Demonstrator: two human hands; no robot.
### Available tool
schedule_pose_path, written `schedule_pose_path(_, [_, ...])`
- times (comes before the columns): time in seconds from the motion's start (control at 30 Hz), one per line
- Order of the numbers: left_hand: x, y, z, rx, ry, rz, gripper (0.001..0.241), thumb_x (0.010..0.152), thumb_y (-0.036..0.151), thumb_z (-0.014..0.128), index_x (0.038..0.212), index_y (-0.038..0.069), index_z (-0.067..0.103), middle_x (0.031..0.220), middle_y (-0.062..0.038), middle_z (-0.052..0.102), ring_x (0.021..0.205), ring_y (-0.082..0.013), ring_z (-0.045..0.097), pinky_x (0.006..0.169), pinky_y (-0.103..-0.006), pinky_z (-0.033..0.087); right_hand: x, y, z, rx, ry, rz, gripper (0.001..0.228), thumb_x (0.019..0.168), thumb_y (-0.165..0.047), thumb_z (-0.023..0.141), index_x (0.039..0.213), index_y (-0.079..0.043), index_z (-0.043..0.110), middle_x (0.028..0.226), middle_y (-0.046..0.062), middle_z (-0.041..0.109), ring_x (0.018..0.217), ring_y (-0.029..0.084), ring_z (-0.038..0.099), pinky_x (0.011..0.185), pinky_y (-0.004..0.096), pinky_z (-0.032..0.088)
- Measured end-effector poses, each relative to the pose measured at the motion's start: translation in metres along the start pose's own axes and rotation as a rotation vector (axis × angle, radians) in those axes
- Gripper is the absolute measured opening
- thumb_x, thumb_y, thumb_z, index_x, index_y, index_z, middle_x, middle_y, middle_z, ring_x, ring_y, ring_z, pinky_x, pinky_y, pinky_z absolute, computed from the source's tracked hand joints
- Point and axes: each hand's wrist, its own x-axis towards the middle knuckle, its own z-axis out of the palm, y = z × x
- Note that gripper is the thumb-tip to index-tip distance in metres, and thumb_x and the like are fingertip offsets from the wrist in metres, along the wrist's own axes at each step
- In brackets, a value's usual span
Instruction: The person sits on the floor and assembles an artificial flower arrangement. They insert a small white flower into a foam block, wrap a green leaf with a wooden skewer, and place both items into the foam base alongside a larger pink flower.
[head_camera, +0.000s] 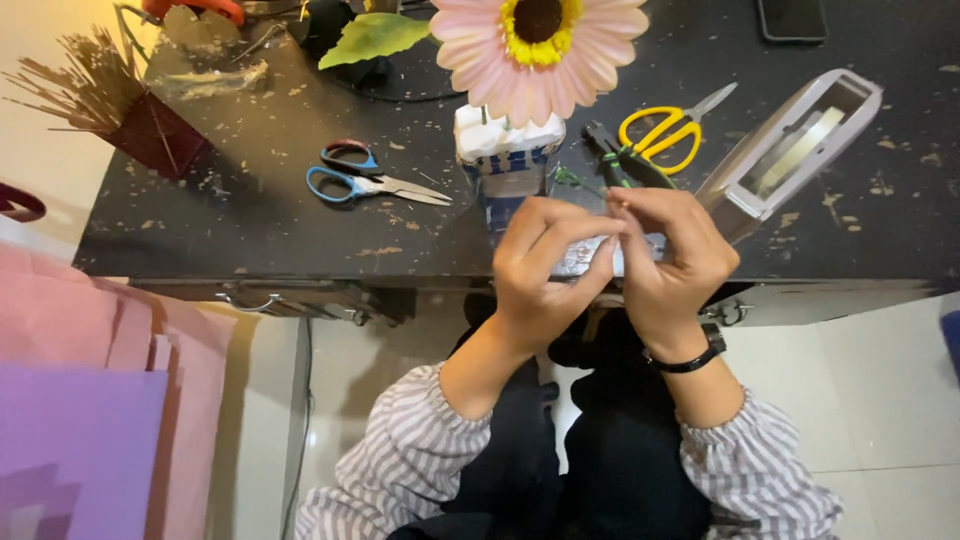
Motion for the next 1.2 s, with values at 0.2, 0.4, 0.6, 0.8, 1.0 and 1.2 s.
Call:
schedule_pose_path(0.2, [-0.003, 0.002, -0.001, -0.093, -0.074, -0.196, 0.031, 0.086, -0.004, 0.070, 0.114, 0.009, 0.068, 0.097, 0.000, 0.064, 0.083, -0.0161, 0.067, 0.062, -0.0266, 0.057, -0.001, -0.006, -0.002, 0.086, 0.075, -0.093, 0.002, 0.093, 0.007, 0.075, 0.093, 0.009, 0.075, 0.091, 0.021, 0.068, 0.079, 0.028, 0.066, 0.062, 0.036, 0.054])
schedule_pose_path(0.4, [-0.004, 0.001, -0.008, -0.099, -0.055, -0.177, 0.015, 0.083, 0.003, 0.078, 0.095, 0.011, 0.074, 0.090, 0.001, 0.071, 0.081, -0.0148, 0.068, 0.064, -0.0246, 0.057, -0.004, -0.009, 0.001, 0.080, 0.115, -0.177, 0.003, 0.087, 0.005, 0.079, 0.090, 0.007, 0.077, 0.079, 0.015, 0.068, 0.070, 0.021, 0.056, 0.064, 0.032, 0.049])
schedule_pose_path(0.6, [0.003, 0.007, -0.017, -0.131, -0.063, -0.073, 0.012, 0.082, 0.001, 0.078, 0.090, 0.009, 0.074, 0.086, -0.002, 0.072, 0.076, -0.0197, 0.069, 0.066, -0.0291, 0.057, -0.012, 0.000, 0.004, 0.129, 0.146, -0.294, 0.008, 0.085, 0.002, 0.081, 0.084, 0.008, 0.075, 0.074, 0.018, 0.065, 0.066, 0.024, 0.053, 0.062, 0.035, 0.047])
schedule_pose_path(0.8, [0.007, 0.008, -0.021, -0.108, -0.074, -0.025, 0.007, 0.087, 0.001, 0.073, 0.089, 0.008, 0.073, 0.083, 0.000, 0.071, 0.073, -0.0181, 0.067, 0.065, -0.0281, 0.057, -0.015, 0.003, 0.010, 0.156, 0.157, -0.307, 0.009, 0.086, 0.000, 0.080, 0.085, 0.007, 0.074, 0.073, 0.015, 0.061, 0.065, 0.023, 0.053, 0.063, 0.035, 0.045])
schedule_pose_path(1.0, [0.005, 0.003, -0.023, -0.153, -0.089, -0.001, 0.007, 0.089, -0.001, 0.069, 0.092, 0.005, 0.072, 0.085, -0.005, 0.070, 0.074, -0.0230, 0.066, 0.068, -0.0321, 0.057, -0.020, 0.010, 0.012, 0.199, 0.099, -0.283, 0.014, 0.092, -0.002, 0.070, 0.088, 0.011, 0.070, 0.076, 0.018, 0.058, 0.063, 0.024, 0.051, 0.062, 0.035, 0.044])
schedule_pose_path(1.2, [0.005, -0.003, -0.037, -0.150, -0.122, 0.012, 0.009, 0.087, -0.001, 0.072, 0.092, 0.005, 0.071, 0.084, -0.005, 0.069, 0.073, -0.0219, 0.065, 0.067, -0.0315, 0.057, -0.024, 0.015, 0.016, 0.219, 0.075, -0.314, 0.015, 0.091, -0.004, 0.069, 0.085, 0.010, 0.069, 0.074, 0.019, 0.056, 0.061, 0.024, 0.050, 0.061, 0.036, 0.043])
